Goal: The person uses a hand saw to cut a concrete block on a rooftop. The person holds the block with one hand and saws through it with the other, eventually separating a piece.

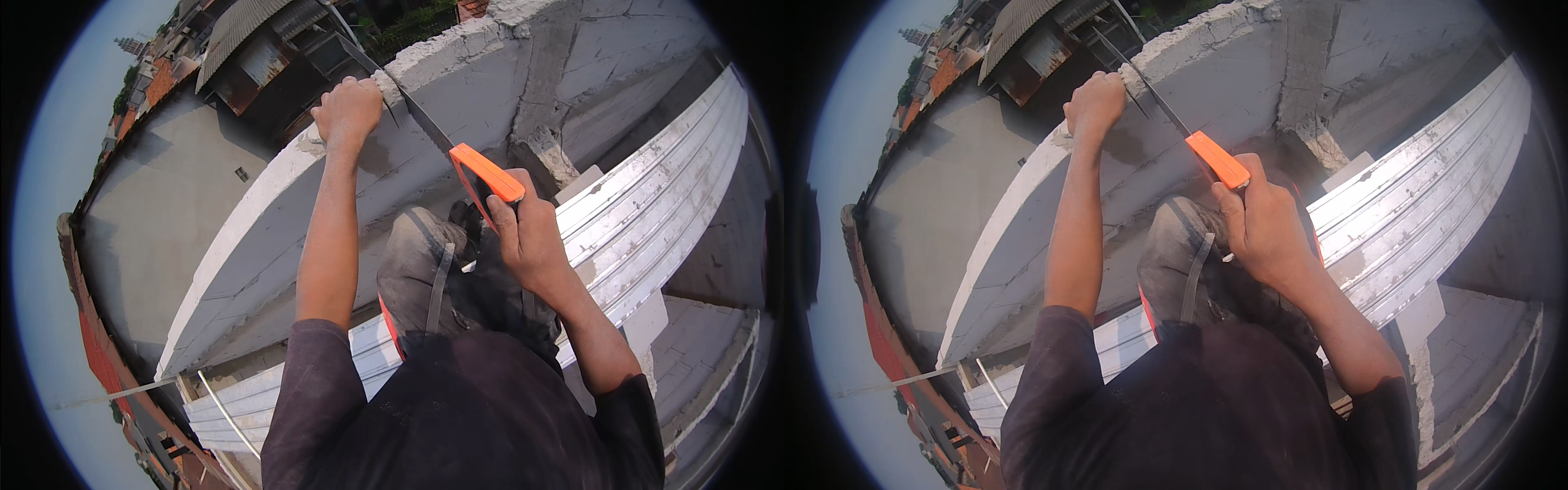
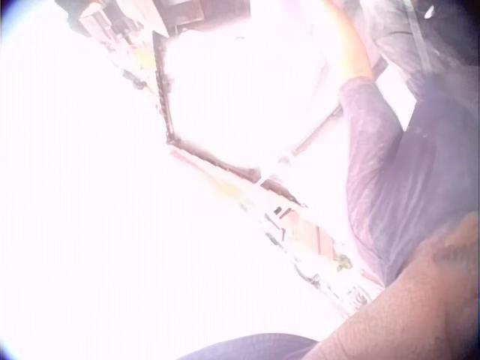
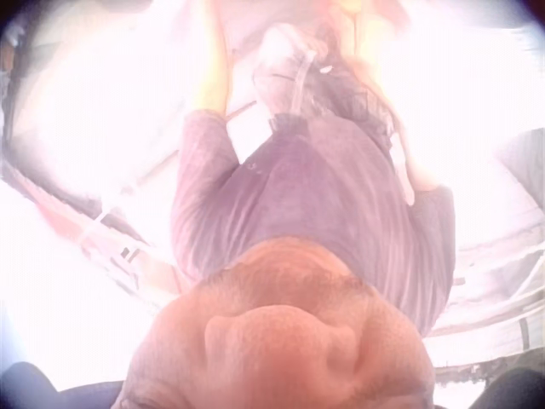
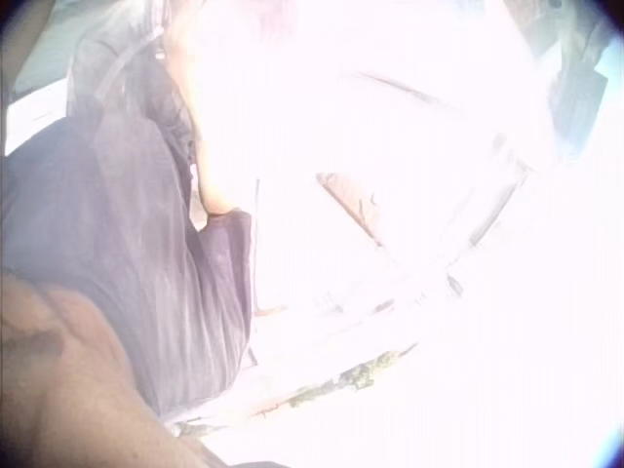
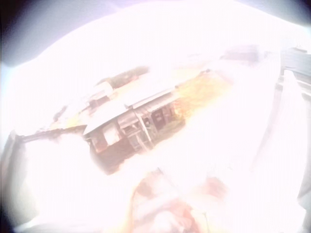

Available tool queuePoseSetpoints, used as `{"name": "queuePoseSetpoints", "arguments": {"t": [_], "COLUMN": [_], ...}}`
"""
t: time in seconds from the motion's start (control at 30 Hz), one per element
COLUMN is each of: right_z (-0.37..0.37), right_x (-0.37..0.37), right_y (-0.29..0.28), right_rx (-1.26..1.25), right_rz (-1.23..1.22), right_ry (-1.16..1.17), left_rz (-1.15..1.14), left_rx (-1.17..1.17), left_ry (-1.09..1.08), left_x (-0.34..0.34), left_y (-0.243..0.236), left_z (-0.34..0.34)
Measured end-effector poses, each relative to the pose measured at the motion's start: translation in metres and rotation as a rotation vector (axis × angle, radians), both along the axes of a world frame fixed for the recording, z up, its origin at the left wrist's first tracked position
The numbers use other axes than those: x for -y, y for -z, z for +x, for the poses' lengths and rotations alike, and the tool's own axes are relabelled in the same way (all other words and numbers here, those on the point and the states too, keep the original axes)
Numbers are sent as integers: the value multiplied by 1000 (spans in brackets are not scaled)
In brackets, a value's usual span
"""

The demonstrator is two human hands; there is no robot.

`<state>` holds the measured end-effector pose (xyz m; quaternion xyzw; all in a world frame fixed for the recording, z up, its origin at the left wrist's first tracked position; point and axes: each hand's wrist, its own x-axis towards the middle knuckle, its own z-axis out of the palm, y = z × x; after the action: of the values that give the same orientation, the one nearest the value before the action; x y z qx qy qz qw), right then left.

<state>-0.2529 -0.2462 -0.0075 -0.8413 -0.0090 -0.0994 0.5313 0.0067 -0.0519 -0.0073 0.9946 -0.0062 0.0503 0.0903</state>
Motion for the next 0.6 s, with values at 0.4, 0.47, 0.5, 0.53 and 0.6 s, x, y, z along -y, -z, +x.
{"name": "queuePoseSetpoints", "arguments": {"t": [0.4, 0.47, 0.5, 0.53, 0.6], "right_z": [-80, -10, 22, 42, 54], "right_x": [19, 5, -5, -9, -1], "right_y": [-3, -11, -21, -29, -42], "right_rx": [-53, -108, -52, 5, -15], "right_rz": [10, 20, -22, -61, -66], "right_ry": [-31, 1, 11, 5, -18], "left_rz": [24, 13, 10, 13, 18], "left_rx": [2, 10, 4, 0, -3], "left_ry": [-7, -14, 5, 8, -2], "left_x": [-1, -2, 3, 3, -1], "left_y": [4, 3, 2, 0, -2], "left_z": [1, 2, 3, 3, 1]}}
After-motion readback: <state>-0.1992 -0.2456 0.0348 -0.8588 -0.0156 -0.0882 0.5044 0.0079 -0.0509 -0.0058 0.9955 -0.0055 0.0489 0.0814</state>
